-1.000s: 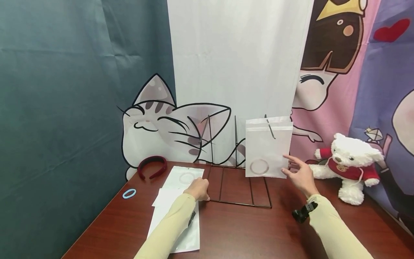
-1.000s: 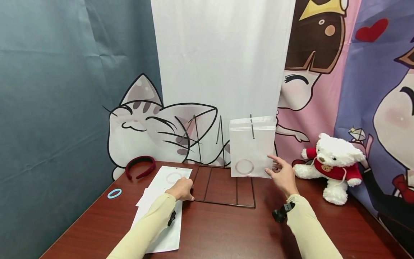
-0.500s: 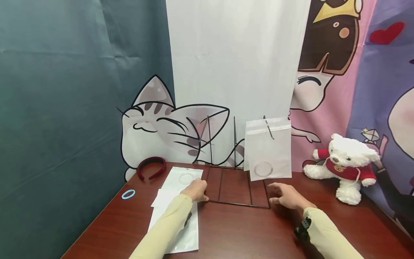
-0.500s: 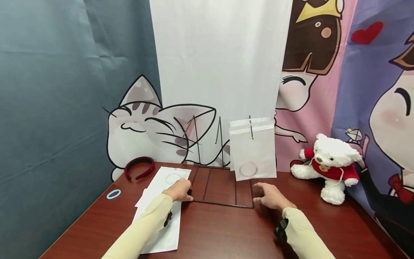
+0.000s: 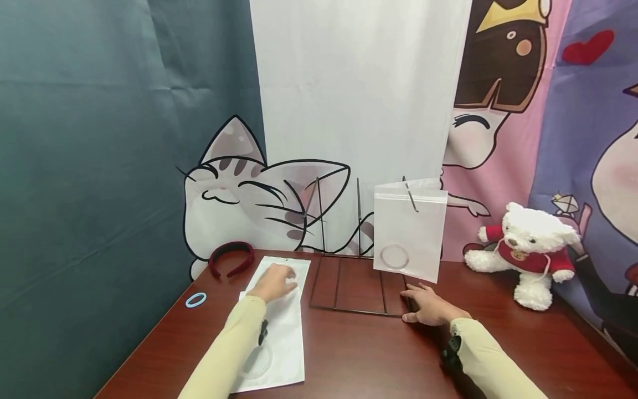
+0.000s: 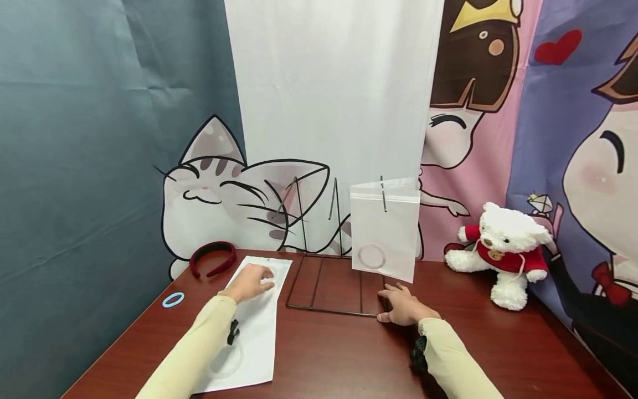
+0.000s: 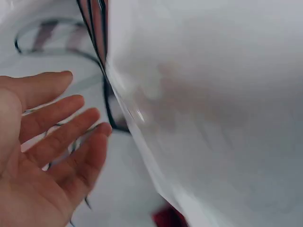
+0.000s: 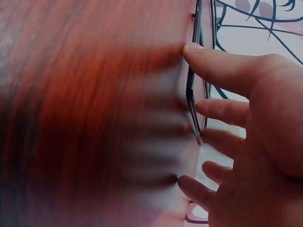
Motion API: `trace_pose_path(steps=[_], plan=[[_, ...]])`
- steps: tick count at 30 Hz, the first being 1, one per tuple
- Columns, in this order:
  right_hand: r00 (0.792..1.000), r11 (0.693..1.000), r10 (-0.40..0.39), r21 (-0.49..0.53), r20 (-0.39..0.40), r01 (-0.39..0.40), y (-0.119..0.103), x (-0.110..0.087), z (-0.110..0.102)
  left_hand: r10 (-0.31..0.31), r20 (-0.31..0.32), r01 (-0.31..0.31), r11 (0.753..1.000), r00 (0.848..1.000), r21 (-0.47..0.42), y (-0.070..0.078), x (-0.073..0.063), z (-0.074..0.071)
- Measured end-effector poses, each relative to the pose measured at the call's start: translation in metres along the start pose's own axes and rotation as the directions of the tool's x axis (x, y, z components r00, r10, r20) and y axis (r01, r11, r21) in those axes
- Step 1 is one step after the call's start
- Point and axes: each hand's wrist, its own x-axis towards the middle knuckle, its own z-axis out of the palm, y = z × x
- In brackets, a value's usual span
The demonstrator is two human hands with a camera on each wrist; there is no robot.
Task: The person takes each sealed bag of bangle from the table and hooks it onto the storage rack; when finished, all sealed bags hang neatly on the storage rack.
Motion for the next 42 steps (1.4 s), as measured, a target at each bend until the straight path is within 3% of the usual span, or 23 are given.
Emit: trace_pose_path(steps=[4, 7, 14, 19, 24, 27, 31, 35, 38, 42], plan=[[1.0, 1.0, 0.019, 0.012, -0.009, -0.019, 0.0, -0.001, 0.001, -0.161, 0.018, 0.161, 0.987, 0.987, 0.002, -0.028, -0.016, -0.013], [1.0, 1.0, 0.02, 0.02, -0.014, -0.019, 0.001, 0.001, 0.002, -0.232, 0.067, 0.233, 0.973, 0.97, -0.003, -0.046, -0.031, -0.022], [0.998, 0.998, 0.058, 0.012, -0.007, -0.058, 0.0, 0.006, 0.001, -0.254, 0.177, 0.27, 0.961, 0.951, -0.068, -0.07, -0.057, -0.037], [0.996, 0.996, 0.084, 0.025, -0.011, -0.084, 0.0, 0.007, 0.001, -0.237, 0.138, 0.257, 0.955, 0.962, -0.146, -0.077, -0.062, -0.039], [0.997, 0.997, 0.076, 0.018, -0.015, -0.076, 0.0, 0.007, 0.003, -0.265, 0.096, 0.282, 0.9, 0.96, -0.332, -0.083, -0.068, -0.033], [0.998, 0.998, 0.068, 0.004, -0.018, -0.068, -0.001, 0.008, 0.003, -0.215, 0.105, 0.239, 0.871, 0.971, -0.43, -0.086, -0.072, -0.034], [0.997, 0.997, 0.072, 0.007, -0.036, -0.072, -0.001, 0.01, 0.003, -0.074, 0.148, 0.141, 0.844, 0.986, -0.517, -0.087, -0.072, -0.038], [0.997, 0.998, 0.055, 0.012, -0.053, -0.054, -0.002, 0.009, 0.004, 0.003, 0.211, 0.121, 0.811, 0.977, -0.572, -0.089, -0.073, -0.038], [0.998, 0.999, 0.046, 0.024, -0.052, -0.045, -0.005, 0.008, 0.006, 0.015, 0.256, 0.142, 0.802, 0.966, -0.58, -0.09, -0.075, -0.037], [0.995, 0.996, 0.079, 0.034, -0.059, -0.077, -0.006, 0.008, 0.006, 0.043, 0.281, 0.124, 0.827, 0.959, -0.548, -0.087, -0.075, -0.038]])
